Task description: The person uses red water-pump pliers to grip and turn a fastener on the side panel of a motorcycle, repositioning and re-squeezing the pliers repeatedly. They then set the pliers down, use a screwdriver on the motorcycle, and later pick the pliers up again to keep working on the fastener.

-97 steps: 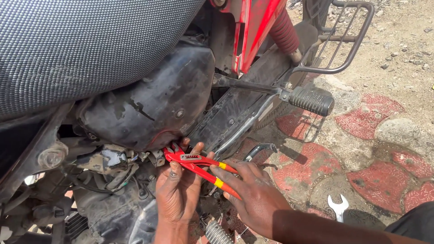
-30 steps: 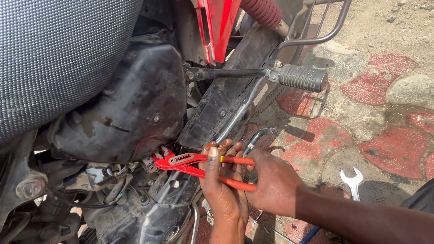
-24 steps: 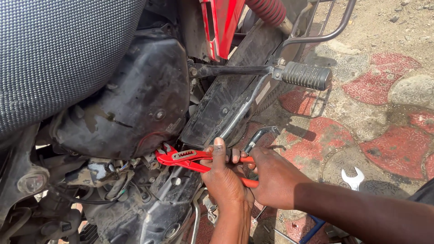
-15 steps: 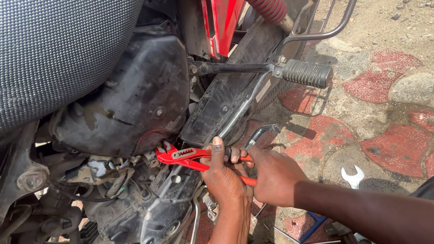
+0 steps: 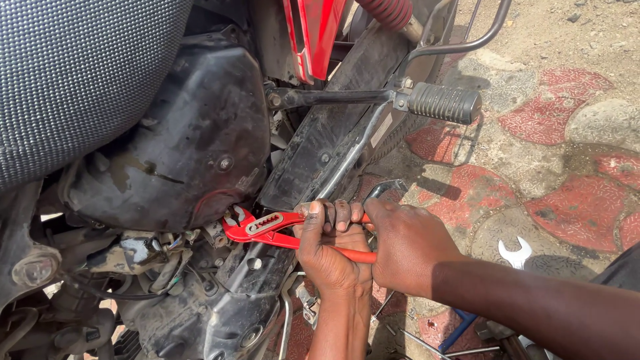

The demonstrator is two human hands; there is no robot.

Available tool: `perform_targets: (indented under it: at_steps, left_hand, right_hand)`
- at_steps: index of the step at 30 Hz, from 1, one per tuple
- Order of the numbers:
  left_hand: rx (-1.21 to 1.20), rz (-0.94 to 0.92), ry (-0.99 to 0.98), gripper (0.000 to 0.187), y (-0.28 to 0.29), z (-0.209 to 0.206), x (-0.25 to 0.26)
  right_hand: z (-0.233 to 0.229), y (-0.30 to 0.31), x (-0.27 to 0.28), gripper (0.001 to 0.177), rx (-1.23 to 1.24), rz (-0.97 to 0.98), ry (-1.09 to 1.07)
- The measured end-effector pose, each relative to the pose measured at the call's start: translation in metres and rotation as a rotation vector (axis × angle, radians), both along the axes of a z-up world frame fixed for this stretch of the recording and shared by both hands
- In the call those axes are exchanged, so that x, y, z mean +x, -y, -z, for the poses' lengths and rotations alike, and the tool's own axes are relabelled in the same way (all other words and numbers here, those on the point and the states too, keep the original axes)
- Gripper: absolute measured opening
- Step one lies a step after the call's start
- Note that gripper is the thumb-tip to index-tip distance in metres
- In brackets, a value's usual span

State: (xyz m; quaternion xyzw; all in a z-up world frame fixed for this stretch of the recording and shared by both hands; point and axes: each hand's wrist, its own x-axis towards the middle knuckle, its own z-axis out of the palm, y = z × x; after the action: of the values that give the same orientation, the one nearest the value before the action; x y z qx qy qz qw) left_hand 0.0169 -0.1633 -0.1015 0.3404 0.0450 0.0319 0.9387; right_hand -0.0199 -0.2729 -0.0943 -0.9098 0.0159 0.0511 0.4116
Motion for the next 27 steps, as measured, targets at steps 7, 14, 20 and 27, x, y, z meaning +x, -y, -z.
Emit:
perform_targets:
  at_steps: [7,14,20,27]
  left_hand:
    - [-0.104,-0.021,-0.036,0.016,0.008,-0.014,0.003]
    - [-0.164,-0.022,0.091,0.013,0.013,-0.004,0.009]
    - [-0.02,-0.197,-0.166,0.016,0.019,-0.014,0.013]
    - [0.233,-0.151,-0.216,0.027,0.005,-0.013,0.015]
  right_hand:
    - [-0.014,0.007,0.006,0.042,0.004,-0.023,-0.006]
    - [-0.015,0.015,0.014,0.044,-0.084,-0.034,0.096]
    - [-0.011,0.018,0.022,0.055,0.135,-0.119,-0.015]
    - [0.028,-0.001,0.028,0.064,0.209,-0.049,0.068]
